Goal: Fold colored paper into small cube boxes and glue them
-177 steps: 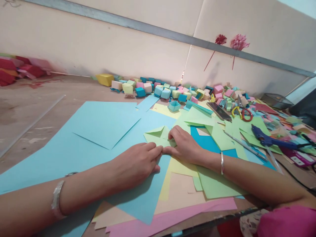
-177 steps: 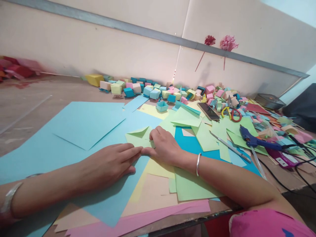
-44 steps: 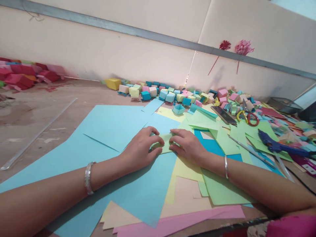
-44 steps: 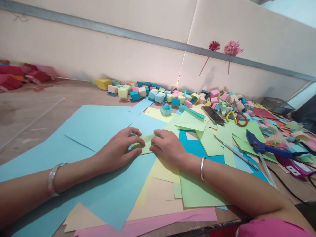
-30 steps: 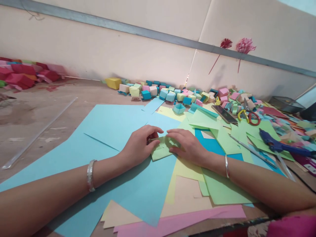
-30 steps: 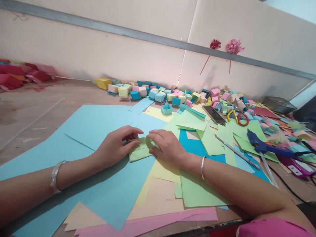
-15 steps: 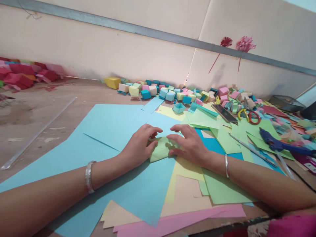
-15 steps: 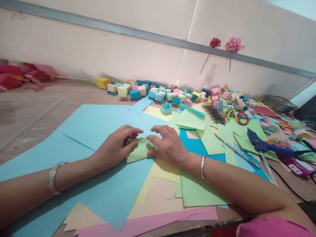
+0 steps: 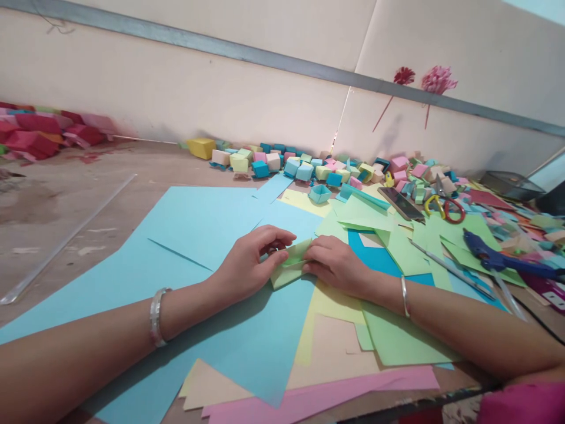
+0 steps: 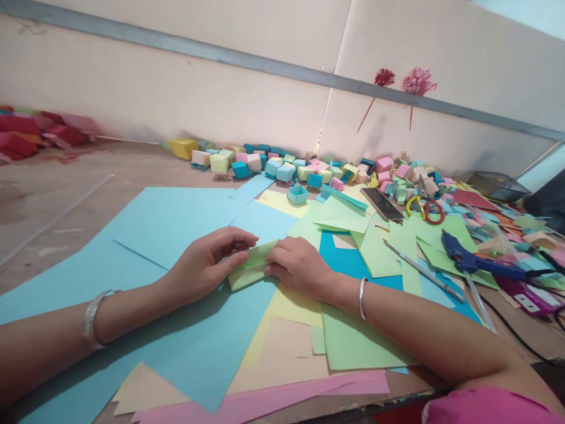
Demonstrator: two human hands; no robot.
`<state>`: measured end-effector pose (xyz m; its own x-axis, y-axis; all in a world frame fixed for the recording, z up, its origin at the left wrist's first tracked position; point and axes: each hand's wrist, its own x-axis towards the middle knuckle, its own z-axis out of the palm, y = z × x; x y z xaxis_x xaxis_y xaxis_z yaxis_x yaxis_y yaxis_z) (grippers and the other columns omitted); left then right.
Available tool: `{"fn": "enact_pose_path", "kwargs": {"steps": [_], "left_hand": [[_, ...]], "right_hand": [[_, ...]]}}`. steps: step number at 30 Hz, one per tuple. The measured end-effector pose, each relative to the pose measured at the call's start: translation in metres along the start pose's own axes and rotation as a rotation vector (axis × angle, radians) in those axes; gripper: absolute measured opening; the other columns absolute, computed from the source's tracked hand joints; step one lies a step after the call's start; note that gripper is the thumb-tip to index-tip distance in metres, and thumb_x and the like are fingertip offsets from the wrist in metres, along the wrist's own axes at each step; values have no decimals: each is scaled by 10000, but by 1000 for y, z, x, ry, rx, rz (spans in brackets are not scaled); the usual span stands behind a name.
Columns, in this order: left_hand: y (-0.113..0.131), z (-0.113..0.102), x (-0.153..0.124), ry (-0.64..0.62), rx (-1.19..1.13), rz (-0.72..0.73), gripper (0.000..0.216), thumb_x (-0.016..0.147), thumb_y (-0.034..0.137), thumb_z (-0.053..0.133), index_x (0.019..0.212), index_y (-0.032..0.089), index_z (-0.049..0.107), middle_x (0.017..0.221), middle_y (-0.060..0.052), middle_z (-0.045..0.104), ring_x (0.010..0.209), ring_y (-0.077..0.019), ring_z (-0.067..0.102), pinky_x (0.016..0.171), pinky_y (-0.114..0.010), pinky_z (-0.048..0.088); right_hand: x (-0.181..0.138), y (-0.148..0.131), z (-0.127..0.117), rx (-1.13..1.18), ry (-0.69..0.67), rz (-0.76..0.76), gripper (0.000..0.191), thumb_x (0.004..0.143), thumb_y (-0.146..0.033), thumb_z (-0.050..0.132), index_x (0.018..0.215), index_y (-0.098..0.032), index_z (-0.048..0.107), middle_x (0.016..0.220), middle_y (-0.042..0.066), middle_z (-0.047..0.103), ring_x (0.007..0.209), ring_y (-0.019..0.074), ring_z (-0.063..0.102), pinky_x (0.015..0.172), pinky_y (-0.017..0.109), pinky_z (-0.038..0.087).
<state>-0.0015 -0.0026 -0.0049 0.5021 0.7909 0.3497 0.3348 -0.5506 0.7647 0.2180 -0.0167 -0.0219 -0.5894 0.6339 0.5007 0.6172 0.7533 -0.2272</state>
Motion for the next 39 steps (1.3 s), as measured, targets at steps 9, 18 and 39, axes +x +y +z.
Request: {"fn": "enact_pose_path", "kwargs": {"steps": [9,18,39], "left_hand": [[7,-3,2,-3,430,83,412,649,485,763,926,198,658,1083,-86,574,981,-265,521,838,-408,433],[7,0,-7,-151,489,194,138,860,161,485,776,182,593,743,-20,614,722,-165,558,637,-263,404],[6,3,4,-185,418,-37,245,893,275,449,866,184,675,858,-51,574,818,-193,562,719,-318,446]], "right_hand": [[0,0,-1,109,6,102,144,898,-177,521,782,-169,606,705,21,600,686,135,524,642,243,396],[-3,0,-3,177,29,23,74,858,-253,614,855,-180,627,814,53,635,788,165,562,689,277,449],[2,-1,-3,81,-151,237,209,923,-317,503,838,-162,615,731,28,589,692,144,509,637,259,359]]}}
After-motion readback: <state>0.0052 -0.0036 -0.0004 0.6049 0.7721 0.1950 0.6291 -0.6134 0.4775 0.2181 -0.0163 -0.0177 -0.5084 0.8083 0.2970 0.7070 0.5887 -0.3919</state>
